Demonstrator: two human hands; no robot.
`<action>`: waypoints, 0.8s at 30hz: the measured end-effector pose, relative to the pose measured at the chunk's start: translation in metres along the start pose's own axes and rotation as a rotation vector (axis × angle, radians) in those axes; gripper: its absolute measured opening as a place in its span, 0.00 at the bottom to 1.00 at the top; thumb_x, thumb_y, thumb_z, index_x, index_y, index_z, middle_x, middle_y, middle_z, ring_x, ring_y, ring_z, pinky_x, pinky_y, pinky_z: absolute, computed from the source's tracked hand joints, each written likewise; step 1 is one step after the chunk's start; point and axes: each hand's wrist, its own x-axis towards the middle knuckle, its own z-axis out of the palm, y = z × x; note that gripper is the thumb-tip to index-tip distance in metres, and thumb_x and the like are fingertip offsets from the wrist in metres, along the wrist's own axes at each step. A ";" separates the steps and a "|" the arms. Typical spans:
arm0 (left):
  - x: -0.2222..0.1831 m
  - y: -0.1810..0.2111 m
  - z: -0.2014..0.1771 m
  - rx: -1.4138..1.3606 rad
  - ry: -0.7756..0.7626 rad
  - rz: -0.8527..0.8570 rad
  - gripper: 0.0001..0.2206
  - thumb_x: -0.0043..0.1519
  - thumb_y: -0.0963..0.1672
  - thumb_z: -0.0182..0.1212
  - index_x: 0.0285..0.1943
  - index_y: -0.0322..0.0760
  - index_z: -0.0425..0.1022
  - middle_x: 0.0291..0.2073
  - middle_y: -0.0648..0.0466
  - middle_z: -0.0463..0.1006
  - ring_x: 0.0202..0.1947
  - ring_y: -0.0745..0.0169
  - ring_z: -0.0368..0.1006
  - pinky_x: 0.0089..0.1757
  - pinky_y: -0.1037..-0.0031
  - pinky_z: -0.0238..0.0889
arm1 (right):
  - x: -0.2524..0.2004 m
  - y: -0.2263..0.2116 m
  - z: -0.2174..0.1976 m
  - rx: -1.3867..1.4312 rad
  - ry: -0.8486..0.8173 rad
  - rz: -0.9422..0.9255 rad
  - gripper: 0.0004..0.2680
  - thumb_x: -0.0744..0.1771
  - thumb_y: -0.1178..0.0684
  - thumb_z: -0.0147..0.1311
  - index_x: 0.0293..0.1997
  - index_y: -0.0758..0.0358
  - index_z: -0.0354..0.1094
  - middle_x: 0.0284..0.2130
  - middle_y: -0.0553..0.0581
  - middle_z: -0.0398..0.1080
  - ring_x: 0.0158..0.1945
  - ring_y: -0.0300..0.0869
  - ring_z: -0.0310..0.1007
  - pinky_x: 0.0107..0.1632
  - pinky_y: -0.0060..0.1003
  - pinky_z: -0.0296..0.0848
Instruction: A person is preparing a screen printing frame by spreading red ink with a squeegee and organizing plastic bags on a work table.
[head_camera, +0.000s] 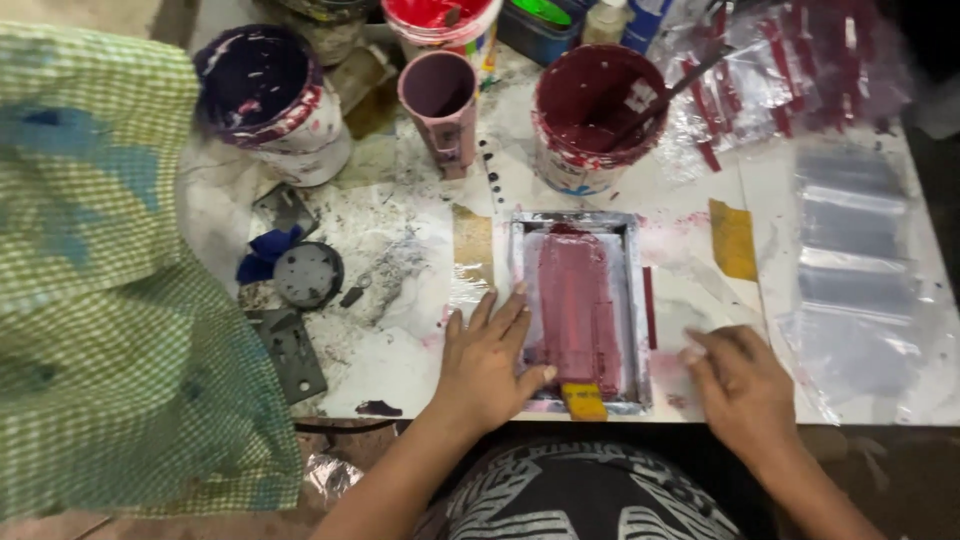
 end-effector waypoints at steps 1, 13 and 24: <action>0.001 0.002 -0.005 -0.003 0.000 0.010 0.36 0.62 0.60 0.47 0.74 0.36 0.61 0.78 0.50 0.50 0.75 0.35 0.43 0.61 0.28 0.37 | 0.000 0.010 0.000 -0.008 0.006 0.004 0.12 0.69 0.46 0.54 0.54 0.55 0.78 0.44 0.56 0.72 0.47 0.46 0.75 0.49 0.40 0.73; -0.003 -0.025 0.012 -0.059 0.561 0.123 0.30 0.63 0.52 0.62 0.70 0.30 0.66 0.71 0.40 0.64 0.70 0.40 0.61 0.63 0.49 0.57 | 0.029 0.005 -0.032 0.115 0.019 0.323 0.16 0.68 0.48 0.53 0.62 0.60 0.73 0.49 0.55 0.67 0.45 0.44 0.72 0.55 0.38 0.67; -0.021 -0.034 0.025 -0.149 0.685 0.083 0.27 0.64 0.51 0.62 0.71 0.36 0.64 0.72 0.44 0.63 0.73 0.37 0.57 0.64 0.48 0.57 | 0.211 -0.066 -0.036 0.690 0.145 0.300 0.20 0.69 0.52 0.54 0.70 0.63 0.60 0.38 0.55 0.63 0.33 0.40 0.61 0.34 0.36 0.65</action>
